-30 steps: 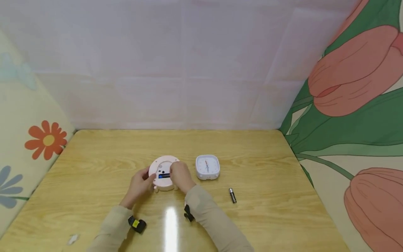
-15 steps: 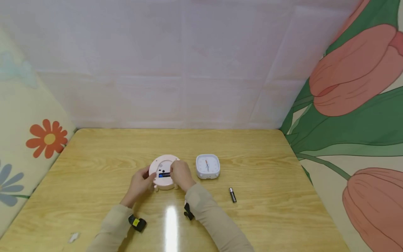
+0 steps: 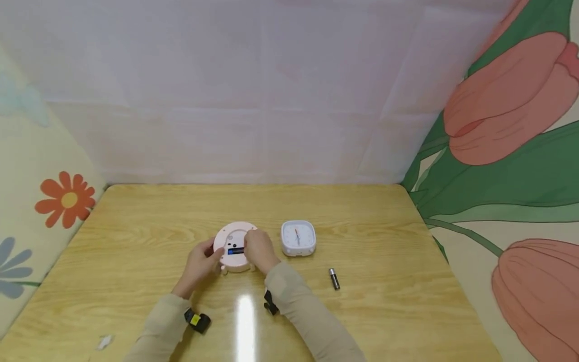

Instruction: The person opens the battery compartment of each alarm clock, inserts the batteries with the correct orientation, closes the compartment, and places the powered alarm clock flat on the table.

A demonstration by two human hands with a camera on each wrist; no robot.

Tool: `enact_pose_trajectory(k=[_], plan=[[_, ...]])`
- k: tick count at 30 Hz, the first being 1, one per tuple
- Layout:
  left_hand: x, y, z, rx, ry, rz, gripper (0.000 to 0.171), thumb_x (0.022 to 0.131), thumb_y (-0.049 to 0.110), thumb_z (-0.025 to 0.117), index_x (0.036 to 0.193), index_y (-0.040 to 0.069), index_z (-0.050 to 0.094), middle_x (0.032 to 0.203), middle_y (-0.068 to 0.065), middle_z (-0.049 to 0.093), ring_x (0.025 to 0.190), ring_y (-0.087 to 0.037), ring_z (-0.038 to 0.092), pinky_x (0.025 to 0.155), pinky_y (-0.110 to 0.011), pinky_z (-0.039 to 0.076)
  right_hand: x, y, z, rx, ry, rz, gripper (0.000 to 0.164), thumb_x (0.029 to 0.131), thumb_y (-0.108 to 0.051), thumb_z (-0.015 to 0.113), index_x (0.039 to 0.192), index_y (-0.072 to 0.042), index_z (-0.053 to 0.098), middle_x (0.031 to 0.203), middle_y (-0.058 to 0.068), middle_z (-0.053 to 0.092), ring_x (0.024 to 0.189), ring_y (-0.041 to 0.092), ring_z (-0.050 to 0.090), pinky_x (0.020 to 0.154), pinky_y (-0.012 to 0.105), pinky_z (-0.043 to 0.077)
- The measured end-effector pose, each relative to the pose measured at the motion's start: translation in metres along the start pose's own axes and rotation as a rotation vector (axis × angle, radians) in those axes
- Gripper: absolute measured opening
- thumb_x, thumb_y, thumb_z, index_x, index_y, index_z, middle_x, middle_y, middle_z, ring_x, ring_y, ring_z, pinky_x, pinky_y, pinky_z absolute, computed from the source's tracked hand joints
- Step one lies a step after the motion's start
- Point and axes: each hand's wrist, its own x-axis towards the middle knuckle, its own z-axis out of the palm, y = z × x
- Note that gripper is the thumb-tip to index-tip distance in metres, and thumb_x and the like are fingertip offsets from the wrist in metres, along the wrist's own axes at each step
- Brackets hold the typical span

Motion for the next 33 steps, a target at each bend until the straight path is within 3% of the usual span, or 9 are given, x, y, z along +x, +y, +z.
enact_pose_trajectory(k=[6, 12, 19, 24, 29, 33], plan=[[0.003, -0.001, 0.003, 0.008, 0.000, 0.037, 0.044, 0.086, 0.013, 0.059, 0.126, -0.005, 0.050, 0.101, -0.018, 0.057, 0.093, -0.026, 0.052, 0.082, -0.038, 0.045, 0.000, -0.002, -0.004, -0.006, -0.061, 0.050, 0.017, 0.074, 0.002, 0.063, 0.061, -0.009, 0.062, 0.058, -0.002, 0.054, 0.059, 0.013, 0.052, 0.055, 0.023, 0.045], [0.000, -0.003, 0.002, 0.001, 0.012, 0.030, 0.043, 0.086, 0.011, 0.059, 0.125, -0.006, 0.051, 0.099, -0.017, 0.057, 0.092, -0.025, 0.051, 0.081, -0.038, 0.045, 0.000, -0.002, -0.004, -0.056, -0.087, -0.017, 0.011, 0.070, 0.001, 0.062, 0.062, -0.007, 0.061, 0.057, -0.001, 0.054, 0.056, 0.013, 0.051, 0.052, 0.023, 0.044], [0.000, -0.003, -0.001, -0.003, 0.037, 0.062, 0.042, 0.085, 0.010, 0.060, 0.123, -0.007, 0.052, 0.097, -0.017, 0.057, 0.089, -0.025, 0.052, 0.078, -0.036, 0.046, 0.001, -0.002, -0.006, -0.009, -0.129, -0.073, 0.017, 0.070, 0.001, 0.058, 0.056, -0.007, 0.057, 0.047, -0.002, 0.051, 0.045, 0.011, 0.048, 0.045, 0.021, 0.041], [-0.003, -0.006, 0.007, -0.005, 0.045, 0.065, 0.037, 0.086, 0.010, 0.059, 0.119, -0.005, 0.055, 0.093, -0.014, 0.058, 0.085, -0.022, 0.052, 0.073, -0.033, 0.046, -0.007, 0.006, -0.001, 0.026, -0.180, -0.090, 0.022, 0.074, -0.003, 0.057, 0.054, -0.009, 0.050, 0.056, 0.000, 0.050, 0.044, 0.010, 0.043, 0.043, 0.021, 0.039], [-0.006, -0.008, 0.023, -0.029, 0.016, 0.066, 0.035, 0.087, 0.010, 0.059, 0.118, -0.005, 0.056, 0.093, -0.012, 0.059, 0.084, -0.020, 0.052, 0.072, -0.031, 0.047, -0.019, 0.021, 0.003, 0.014, -0.115, -0.159, 0.028, 0.071, -0.004, 0.057, 0.049, -0.011, 0.041, 0.062, 0.001, 0.044, 0.049, 0.010, 0.037, 0.045, 0.023, 0.036], [-0.007, -0.006, 0.028, -0.027, 0.013, 0.044, 0.037, 0.087, 0.011, 0.059, 0.120, -0.005, 0.055, 0.095, -0.012, 0.058, 0.085, -0.020, 0.052, 0.074, -0.033, 0.047, -0.023, 0.033, 0.005, 0.093, -0.103, -0.180, 0.017, 0.071, -0.003, 0.056, 0.057, -0.005, 0.047, 0.062, 0.003, 0.046, 0.048, 0.009, 0.040, 0.044, 0.021, 0.036]])
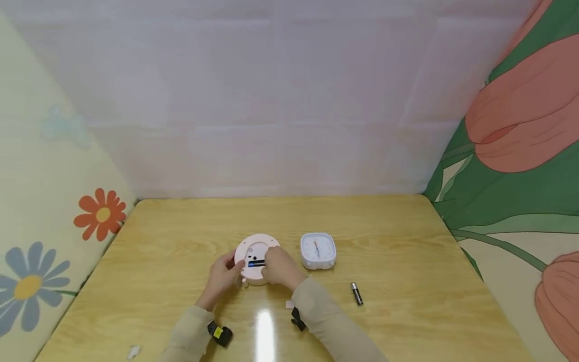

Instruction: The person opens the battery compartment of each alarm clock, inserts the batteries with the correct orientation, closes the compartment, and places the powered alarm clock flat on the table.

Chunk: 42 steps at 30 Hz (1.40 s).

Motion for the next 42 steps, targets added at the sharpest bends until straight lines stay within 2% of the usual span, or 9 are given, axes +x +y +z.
enact_pose_trajectory(k=[3, 6, 12, 19, 23, 27, 33, 38, 42], plan=[[0.003, 0.003, 0.004, -0.020, -0.007, 0.002, 0.038, 0.087, 0.010, 0.059, 0.121, -0.007, 0.054, 0.095, -0.013, 0.058, 0.086, -0.021, 0.053, 0.075, -0.034, 0.047, -0.005, 0.008, -0.002, 0.049, 0.029, -0.005, 0.011, 0.075, -0.003, 0.056, 0.074, 0.006, 0.062, 0.069, 0.005, 0.052, 0.055, 0.009, 0.046, 0.049, 0.020, 0.041], [0.007, 0.004, 0.005, -0.034, -0.017, -0.002, 0.039, 0.087, 0.010, 0.058, 0.121, -0.007, 0.053, 0.095, -0.013, 0.058, 0.086, -0.021, 0.052, 0.076, -0.034, 0.047, -0.010, 0.014, -0.006, 0.020, 0.082, -0.024, 0.019, 0.079, -0.006, 0.056, 0.090, 0.004, 0.069, 0.076, 0.006, 0.055, 0.065, 0.012, 0.047, 0.057, 0.023, 0.044], [0.009, 0.006, -0.001, -0.036, -0.032, -0.044, 0.040, 0.089, 0.011, 0.056, 0.125, -0.005, 0.050, 0.101, -0.014, 0.057, 0.090, -0.022, 0.052, 0.080, -0.035, 0.046, -0.024, 0.016, -0.016, -0.003, 0.164, -0.017, 0.014, 0.080, -0.008, 0.061, 0.089, 0.001, 0.068, 0.078, 0.004, 0.057, 0.070, 0.015, 0.051, 0.062, 0.027, 0.045], [0.008, 0.004, -0.010, -0.004, -0.032, -0.071, 0.043, 0.089, 0.013, 0.056, 0.127, -0.005, 0.048, 0.104, -0.016, 0.055, 0.093, -0.024, 0.050, 0.080, -0.036, 0.046, -0.035, 0.015, -0.017, -0.027, 0.139, -0.054, 0.008, 0.080, -0.008, 0.064, 0.084, -0.003, 0.068, 0.072, 0.001, 0.055, 0.066, 0.013, 0.049, 0.059, 0.025, 0.042], [0.006, 0.003, -0.006, -0.001, -0.029, -0.067, 0.043, 0.088, 0.013, 0.057, 0.127, -0.004, 0.049, 0.101, -0.016, 0.055, 0.091, -0.024, 0.049, 0.079, -0.036, 0.045, -0.046, 0.019, -0.016, -0.040, 0.144, -0.065, 0.007, 0.079, -0.008, 0.065, 0.081, -0.002, 0.066, 0.072, 0.001, 0.055, 0.065, 0.013, 0.049, 0.058, 0.025, 0.042], [0.003, 0.002, 0.000, -0.014, -0.035, -0.076, 0.044, 0.088, 0.013, 0.057, 0.127, -0.004, 0.049, 0.102, -0.016, 0.055, 0.092, -0.024, 0.050, 0.079, -0.036, 0.045, -0.057, 0.025, -0.015, -0.043, 0.109, -0.060, 0.005, 0.078, -0.008, 0.065, 0.080, -0.003, 0.065, 0.071, 0.000, 0.054, 0.065, 0.012, 0.048, 0.058, 0.024, 0.042], [0.002, 0.003, 0.000, -0.013, -0.028, -0.098, 0.043, 0.088, 0.014, 0.057, 0.127, -0.004, 0.049, 0.104, -0.016, 0.055, 0.092, -0.024, 0.050, 0.079, -0.035, 0.045, -0.069, 0.031, -0.011, -0.057, 0.024, -0.090, 0.004, 0.074, -0.006, 0.066, 0.076, -0.003, 0.064, 0.068, -0.002, 0.054, 0.062, 0.008, 0.044, 0.055, 0.022, 0.039], [0.001, 0.005, 0.000, -0.007, -0.030, -0.096, 0.044, 0.088, 0.014, 0.056, 0.127, -0.005, 0.048, 0.105, -0.017, 0.055, 0.093, -0.024, 0.050, 0.080, -0.035, 0.046, -0.079, 0.035, -0.006, -0.058, -0.025, -0.056, 0.012, 0.070, -0.011, 0.072, 0.073, -0.007, 0.061, 0.068, -0.004, 0.051, 0.063, 0.007, 0.042, 0.056, 0.023, 0.038], [0.001, 0.006, -0.001, -0.007, -0.030, -0.105, 0.044, 0.089, 0.013, 0.056, 0.128, -0.006, 0.047, 0.106, -0.017, 0.054, 0.094, -0.025, 0.049, 0.080, -0.035, 0.045, -0.082, 0.036, -0.002, -0.103, -0.032, -0.074, 0.020, 0.063, -0.013, 0.076, 0.072, -0.008, 0.059, 0.067, -0.004, 0.046, 0.062, 0.008, 0.039, 0.056, 0.023, 0.036]])
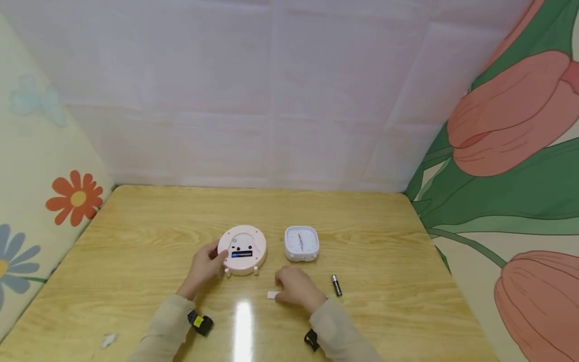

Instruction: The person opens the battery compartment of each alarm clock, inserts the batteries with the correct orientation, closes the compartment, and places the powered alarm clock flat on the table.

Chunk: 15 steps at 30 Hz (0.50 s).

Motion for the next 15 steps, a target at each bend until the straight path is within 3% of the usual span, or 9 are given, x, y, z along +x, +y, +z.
enact_pose_trajectory(k=[15], plan=[[0.0018, -0.0021, -0.0016, 0.012, -0.012, 0.004, 0.046, 0.088, 0.015, 0.057, 0.128, -0.004, 0.047, 0.108, -0.018, 0.054, 0.095, -0.025, 0.050, 0.082, -0.037, 0.045, -0.0003, -0.0016, 0.0003, -0.032, -0.008, 0.020, 0.012, 0.062, -0.004, 0.068, 0.062, -0.010, 0.057, 0.063, -0.005, 0.047, 0.056, 0.010, 0.042, 0.051, 0.025, 0.037]])
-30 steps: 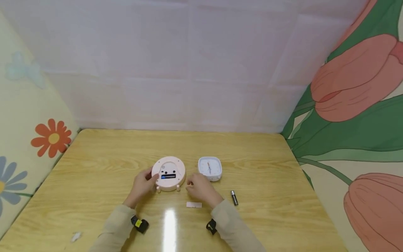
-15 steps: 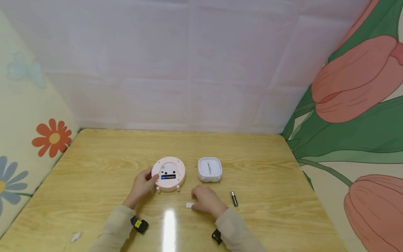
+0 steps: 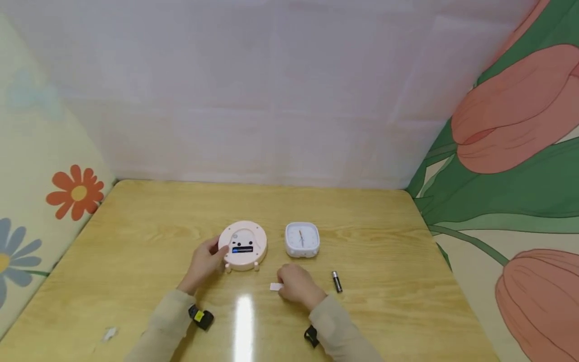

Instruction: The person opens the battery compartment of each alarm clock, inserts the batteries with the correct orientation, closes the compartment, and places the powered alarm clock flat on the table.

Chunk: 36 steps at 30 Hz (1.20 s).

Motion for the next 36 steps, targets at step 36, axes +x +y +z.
enact_pose_trajectory(k=[36], plan=[[0.001, 0.003, 0.000, -0.021, 0.003, -0.030, 0.044, 0.089, 0.015, 0.057, 0.128, -0.001, 0.048, 0.108, -0.015, 0.054, 0.095, -0.024, 0.050, 0.081, -0.035, 0.046, 0.030, -0.003, -0.013, 0.153, 0.439, -0.024, 0.004, 0.079, -0.003, 0.067, 0.083, -0.001, 0.068, 0.073, 0.004, 0.062, 0.062, 0.012, 0.053, 0.056, 0.022, 0.044]])
